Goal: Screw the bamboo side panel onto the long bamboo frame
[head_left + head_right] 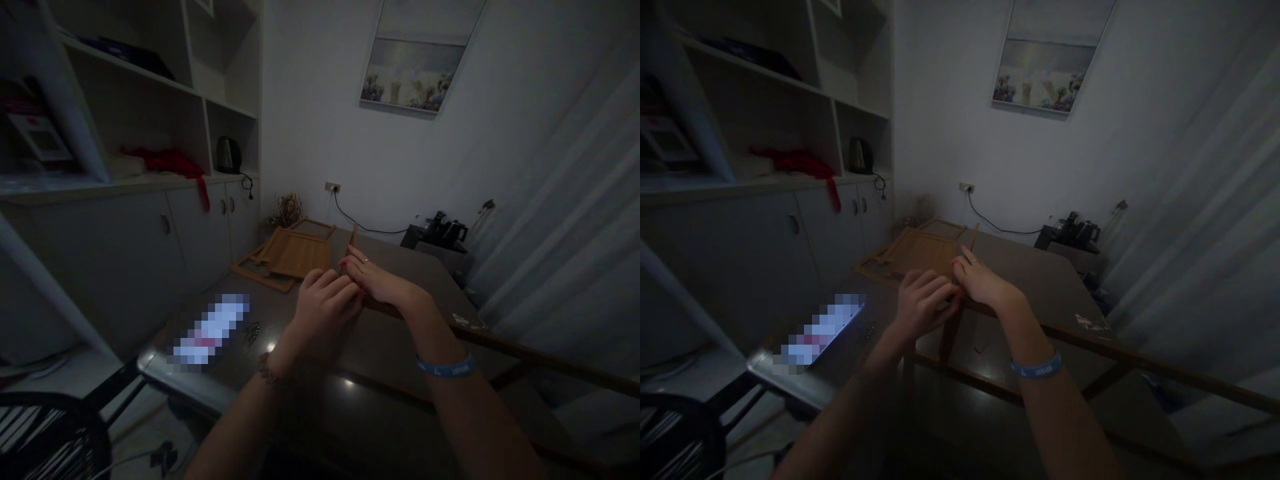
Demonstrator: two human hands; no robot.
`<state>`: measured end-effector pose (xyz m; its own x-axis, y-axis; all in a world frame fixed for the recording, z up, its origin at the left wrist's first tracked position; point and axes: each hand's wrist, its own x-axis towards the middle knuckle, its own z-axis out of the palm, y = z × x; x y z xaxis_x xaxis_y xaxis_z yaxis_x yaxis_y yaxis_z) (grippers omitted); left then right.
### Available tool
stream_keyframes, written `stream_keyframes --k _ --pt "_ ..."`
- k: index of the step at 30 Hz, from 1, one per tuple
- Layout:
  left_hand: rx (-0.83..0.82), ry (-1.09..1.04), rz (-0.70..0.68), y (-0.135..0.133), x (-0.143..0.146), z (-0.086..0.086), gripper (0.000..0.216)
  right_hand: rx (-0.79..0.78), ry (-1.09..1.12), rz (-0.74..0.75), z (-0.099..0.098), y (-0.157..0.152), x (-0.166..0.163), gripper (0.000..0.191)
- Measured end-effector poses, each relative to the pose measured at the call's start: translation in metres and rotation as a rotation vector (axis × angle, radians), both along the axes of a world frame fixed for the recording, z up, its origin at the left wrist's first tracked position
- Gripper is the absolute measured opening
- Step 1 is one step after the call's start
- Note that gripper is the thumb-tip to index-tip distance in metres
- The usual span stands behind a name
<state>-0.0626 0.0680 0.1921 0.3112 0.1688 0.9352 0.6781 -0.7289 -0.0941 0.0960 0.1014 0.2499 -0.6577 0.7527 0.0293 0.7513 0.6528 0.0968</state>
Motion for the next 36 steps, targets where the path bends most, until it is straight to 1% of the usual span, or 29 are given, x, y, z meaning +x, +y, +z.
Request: stream_keyframes --k 4,5,8,10,12,13,14,16,17,19,21,23,26,31,36 --pt "-0.036 -0.068 0.001 -0.007 -0.003 -0.002 0.003 0.064 0.038 0.045 -0.008 0.004 0.004 0.031" --pt "-0.04 -0.094 -0.001 -0.008 -0.006 -0.003 0.004 0.081 0.034 0.044 -0.01 0.005 0.005 0.031" --pt "-0.074 -0.163 0.02 -0.01 -0.017 -0.012 0.02 0.134 0.007 0.048 -0.015 0.011 0.006 0.034" --pt "-0.132 -0.19 0.049 -0.009 -0.03 -0.021 0.03 0.161 -0.007 0.048 -0.016 0.013 0.007 0.038" --pt "-0.17 -0.214 0.099 -0.006 -0.048 -0.032 0.033 0.183 -0.007 0.037 -0.017 0.015 0.007 0.04" --pt "-0.21 -0.24 0.147 -0.004 -0.059 -0.038 0.033 0.189 -0.004 0.03 -0.018 0.015 0.007 0.04" --pt "-0.276 -0.227 0.207 -0.002 -0.071 -0.045 0.033 0.191 -0.003 0.027 -0.018 0.015 0.007 0.041" --pt "-0.424 -0.134 0.387 0.002 -0.096 -0.059 0.031 0.186 0.001 0.033 -0.018 0.015 0.008 0.043" --pt "-0.508 -0.011 0.448 0.003 -0.109 -0.066 0.03 0.182 0.005 0.039 -0.019 0.016 0.009 0.044" --pt "-0.572 0.102 0.458 0.003 -0.129 -0.079 0.025 0.179 0.019 0.049 -0.021 0.018 0.01 0.045" --pt "-0.611 0.199 0.458 0.001 -0.143 -0.091 0.023 0.187 0.039 0.052 -0.025 0.022 0.012 0.046" --pt "-0.634 0.273 0.474 -0.001 -0.147 -0.101 0.024 0.199 0.048 0.059 -0.028 0.026 0.014 0.046" --pt "-0.658 0.349 0.52 0.0 -0.144 -0.109 0.028 0.215 0.048 0.076 -0.032 0.032 0.018 0.043" --pt "-0.696 0.427 0.591 0.01 -0.137 -0.112 0.032 0.202 0.061 0.068 -0.035 0.038 0.02 0.038" --pt "-0.744 0.458 0.65 0.016 -0.137 -0.119 0.036 0.203 0.062 0.077 -0.035 0.038 0.018 0.04"
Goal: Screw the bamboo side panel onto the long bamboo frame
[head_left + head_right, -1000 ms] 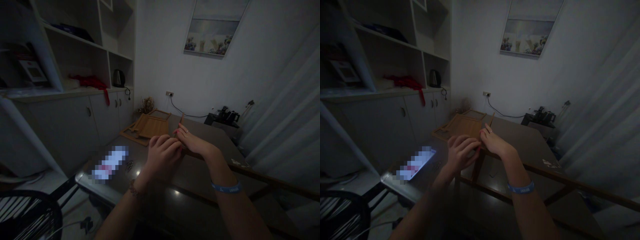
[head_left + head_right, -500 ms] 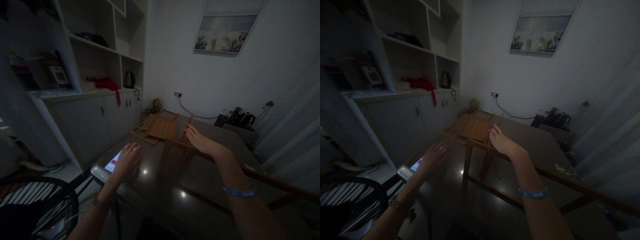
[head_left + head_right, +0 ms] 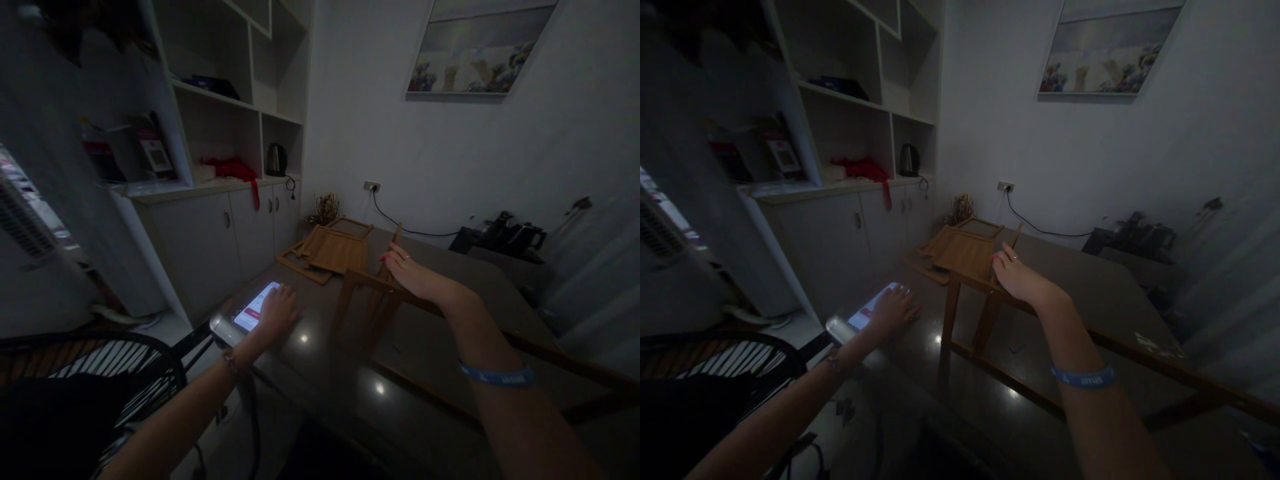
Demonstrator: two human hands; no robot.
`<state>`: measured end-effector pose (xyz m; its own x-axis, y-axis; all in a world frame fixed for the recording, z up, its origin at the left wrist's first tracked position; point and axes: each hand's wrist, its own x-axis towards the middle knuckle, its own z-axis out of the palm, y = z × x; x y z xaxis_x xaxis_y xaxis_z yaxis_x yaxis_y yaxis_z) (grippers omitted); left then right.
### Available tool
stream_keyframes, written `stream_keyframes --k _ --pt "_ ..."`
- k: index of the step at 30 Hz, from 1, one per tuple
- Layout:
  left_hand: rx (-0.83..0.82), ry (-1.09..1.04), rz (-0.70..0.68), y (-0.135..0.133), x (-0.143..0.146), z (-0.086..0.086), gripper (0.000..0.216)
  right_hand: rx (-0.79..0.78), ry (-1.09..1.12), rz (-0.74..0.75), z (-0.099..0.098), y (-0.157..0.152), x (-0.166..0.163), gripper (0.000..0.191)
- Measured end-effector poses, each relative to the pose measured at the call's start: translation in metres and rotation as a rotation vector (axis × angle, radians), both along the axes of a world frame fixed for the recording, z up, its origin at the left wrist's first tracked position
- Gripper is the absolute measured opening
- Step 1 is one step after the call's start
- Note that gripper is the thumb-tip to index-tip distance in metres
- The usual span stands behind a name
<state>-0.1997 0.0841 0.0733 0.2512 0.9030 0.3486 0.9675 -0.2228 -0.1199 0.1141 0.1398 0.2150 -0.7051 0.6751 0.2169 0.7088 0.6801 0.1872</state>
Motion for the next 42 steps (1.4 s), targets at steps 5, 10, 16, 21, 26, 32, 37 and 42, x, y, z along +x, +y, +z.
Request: stream_keyframes --k 5,10,16,21,26,32,37,42 --pt "-0.034 0.029 -0.017 0.001 0.001 -0.005 0.032 0.005 -0.011 -0.009 0.004 -0.003 -0.003 0.042" --pt "-0.084 0.088 -0.075 0.005 0.0 -0.004 0.028 0.014 -0.017 0.012 0.006 -0.004 -0.004 0.047" --pt "-0.127 0.141 -0.124 0.012 0.0 -0.002 0.032 0.0 -0.015 -0.014 0.008 -0.008 -0.008 0.042" --pt "-0.141 0.15 -0.141 0.011 -0.002 0.003 0.032 -0.01 -0.018 -0.016 0.011 -0.011 -0.01 0.046" --pt "-0.119 0.125 -0.128 0.001 -0.007 0.01 0.019 -0.009 -0.03 -0.033 0.013 -0.013 -0.012 0.041" --pt "-0.116 0.119 -0.003 -0.005 -0.005 0.007 0.027 0.004 -0.047 -0.041 0.011 -0.012 -0.012 0.044" --pt "-0.143 0.132 0.011 0.001 0.001 -0.007 0.03 0.019 -0.056 -0.025 0.011 -0.01 -0.009 0.047" --pt "-0.178 0.123 0.016 0.009 0.001 -0.018 0.033 0.049 -0.08 -0.032 0.011 -0.012 -0.009 0.047"
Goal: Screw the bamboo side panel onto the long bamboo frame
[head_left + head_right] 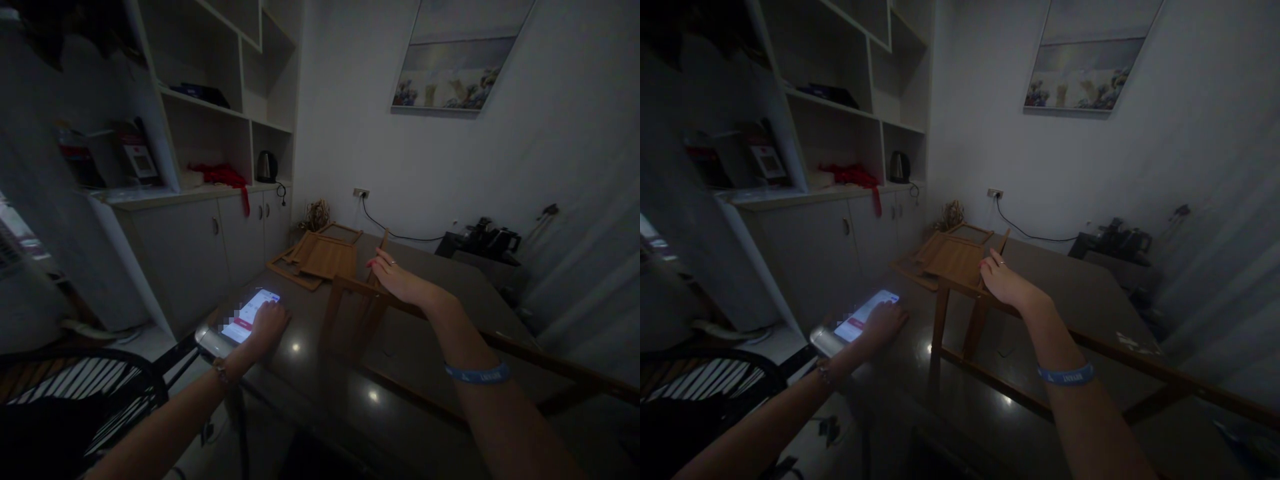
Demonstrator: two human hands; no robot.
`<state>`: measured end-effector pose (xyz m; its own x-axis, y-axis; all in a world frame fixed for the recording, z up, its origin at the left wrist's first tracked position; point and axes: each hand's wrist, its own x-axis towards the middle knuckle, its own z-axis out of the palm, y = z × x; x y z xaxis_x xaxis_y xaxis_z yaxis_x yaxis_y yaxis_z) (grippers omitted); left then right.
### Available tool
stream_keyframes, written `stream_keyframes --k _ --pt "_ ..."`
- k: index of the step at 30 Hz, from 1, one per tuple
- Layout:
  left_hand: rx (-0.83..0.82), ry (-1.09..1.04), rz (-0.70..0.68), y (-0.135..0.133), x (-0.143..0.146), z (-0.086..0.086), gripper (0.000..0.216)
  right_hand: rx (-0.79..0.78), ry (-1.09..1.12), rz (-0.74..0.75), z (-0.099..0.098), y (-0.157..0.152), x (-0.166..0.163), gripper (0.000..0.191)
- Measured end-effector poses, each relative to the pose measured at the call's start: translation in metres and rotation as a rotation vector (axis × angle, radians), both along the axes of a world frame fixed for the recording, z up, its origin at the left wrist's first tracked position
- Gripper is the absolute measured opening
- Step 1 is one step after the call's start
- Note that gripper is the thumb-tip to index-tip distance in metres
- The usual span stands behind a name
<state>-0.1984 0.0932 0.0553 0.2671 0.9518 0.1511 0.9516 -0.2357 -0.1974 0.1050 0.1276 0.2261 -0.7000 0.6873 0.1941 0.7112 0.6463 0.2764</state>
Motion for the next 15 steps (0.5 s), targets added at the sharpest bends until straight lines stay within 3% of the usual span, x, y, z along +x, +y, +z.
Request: stream_keyframes --k 8,15 --pt "-0.051 -0.011 0.032 0.0056 -0.0004 -0.0019 0.036 0.09 -0.015 0.058 -0.0041 0.005 0.0026 0.04" --pt "-0.091 0.002 -0.026 0.0093 -0.0038 -0.0045 0.036 0.137 -0.032 0.093 -0.0075 0.0084 0.0042 0.036"
